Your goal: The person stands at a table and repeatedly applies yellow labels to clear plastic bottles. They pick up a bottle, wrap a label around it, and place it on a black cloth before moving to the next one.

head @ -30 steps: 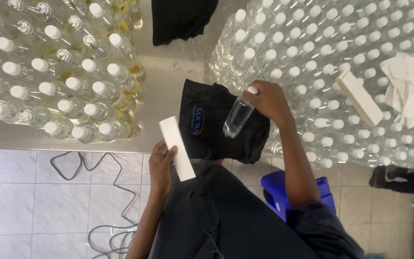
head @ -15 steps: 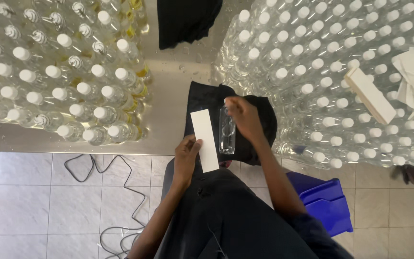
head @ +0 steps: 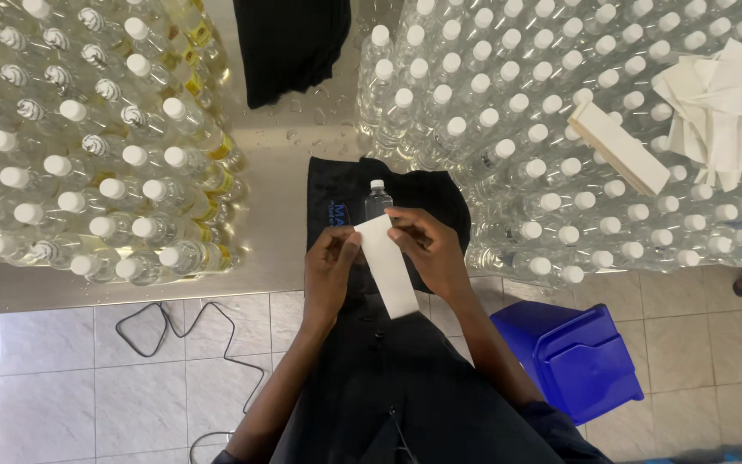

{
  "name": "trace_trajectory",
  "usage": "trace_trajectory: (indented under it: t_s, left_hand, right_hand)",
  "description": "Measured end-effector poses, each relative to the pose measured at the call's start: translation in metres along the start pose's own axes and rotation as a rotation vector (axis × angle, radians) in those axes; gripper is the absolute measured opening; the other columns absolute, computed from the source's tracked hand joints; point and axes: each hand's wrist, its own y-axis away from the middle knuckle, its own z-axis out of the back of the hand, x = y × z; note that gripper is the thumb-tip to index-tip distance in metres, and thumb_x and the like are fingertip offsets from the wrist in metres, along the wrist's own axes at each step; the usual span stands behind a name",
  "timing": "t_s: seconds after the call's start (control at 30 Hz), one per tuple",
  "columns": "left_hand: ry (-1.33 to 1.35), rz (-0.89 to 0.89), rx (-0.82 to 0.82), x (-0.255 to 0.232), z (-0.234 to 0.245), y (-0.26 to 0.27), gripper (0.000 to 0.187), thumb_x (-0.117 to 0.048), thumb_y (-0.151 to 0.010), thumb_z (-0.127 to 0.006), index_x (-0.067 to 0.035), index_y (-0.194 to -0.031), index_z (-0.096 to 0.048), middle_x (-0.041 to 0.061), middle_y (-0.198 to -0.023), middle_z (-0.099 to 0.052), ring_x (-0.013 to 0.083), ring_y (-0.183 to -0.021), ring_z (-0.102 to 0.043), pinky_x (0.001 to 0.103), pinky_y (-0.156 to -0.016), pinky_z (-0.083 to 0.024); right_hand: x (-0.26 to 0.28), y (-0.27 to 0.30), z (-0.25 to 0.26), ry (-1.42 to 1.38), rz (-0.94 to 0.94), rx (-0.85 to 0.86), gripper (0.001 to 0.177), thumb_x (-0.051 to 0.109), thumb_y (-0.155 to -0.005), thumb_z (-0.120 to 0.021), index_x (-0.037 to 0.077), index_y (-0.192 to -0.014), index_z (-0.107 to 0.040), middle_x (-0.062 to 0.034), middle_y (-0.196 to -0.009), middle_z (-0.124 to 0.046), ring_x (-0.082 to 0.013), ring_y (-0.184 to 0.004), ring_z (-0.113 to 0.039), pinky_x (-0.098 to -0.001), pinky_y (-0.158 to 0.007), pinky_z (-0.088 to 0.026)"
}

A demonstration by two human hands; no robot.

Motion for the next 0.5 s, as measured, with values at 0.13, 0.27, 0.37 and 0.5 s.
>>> trace_trajectory:
  t_s: [0.13,0.27,0.37,0.5]
  left_hand:
    - [0.060,-0.020,0.035,-0.012,-0.010,0.005,0.022,-0.022,-0.111,-0.069,-0.002,-0.118,-0.074,0.015,-0.084,-0.072,0.0224,-0.079,-0.076,0.039,-0.081,-0.066]
    - [0.123,-0.030,0.018,-0.020,-0.024,0.013,0.018,-0.014,-0.110,-0.069,0.002,-0.116,-0.073,0.017,-0.090,-0.073,0.0221,-0.083,-0.076,0.041,-0.077,-0.068]
    - [0.134,-0.010,0.027,-0.020,-0.028,0.018,0.015,-0.011,-0.108,-0.070,-0.001,-0.117,-0.075,0.014,-0.096,-0.075,0.0197,-0.091,-0.076,0.039,-0.080,-0.067]
    - [0.168,-0.020,0.077,-0.005,-0.025,0.015,0.012,-0.006,-0.106,-0.071,-0.002,-0.116,-0.078,0.016,-0.098,-0.078,0.0212,-0.095,-0.078,0.040,-0.081,-0.068]
  right_hand:
    - [0.016,0.007,-0.002,0.061,0.089,-0.064,0.027,0.013,-0.105,-0.075,0.011,-0.132,-0.079,-0.0110,-0.100,-0.080,-0.0209,-0.083,-0.075,-0.0355,-0.073,-0.065]
    - [0.019,0.015,-0.012,0.510,0.494,-0.271,0.024,0.017,-0.105,-0.076,0.011,-0.128,-0.079,-0.0075,-0.117,-0.072,-0.0270,-0.106,-0.070,-0.0336,-0.081,-0.064]
    - [0.026,0.022,-0.021,0.482,0.517,-0.219,0.020,0.016,-0.107,-0.073,0.008,-0.123,-0.081,-0.0100,-0.116,-0.075,-0.0307,-0.108,-0.073,-0.0388,-0.087,-0.063]
    - [0.029,0.027,-0.020,0.151,0.251,-0.088,0.021,0.013,-0.105,-0.074,0.006,-0.123,-0.082,-0.0140,-0.108,-0.081,-0.0356,-0.106,-0.080,-0.0462,-0.088,-0.065]
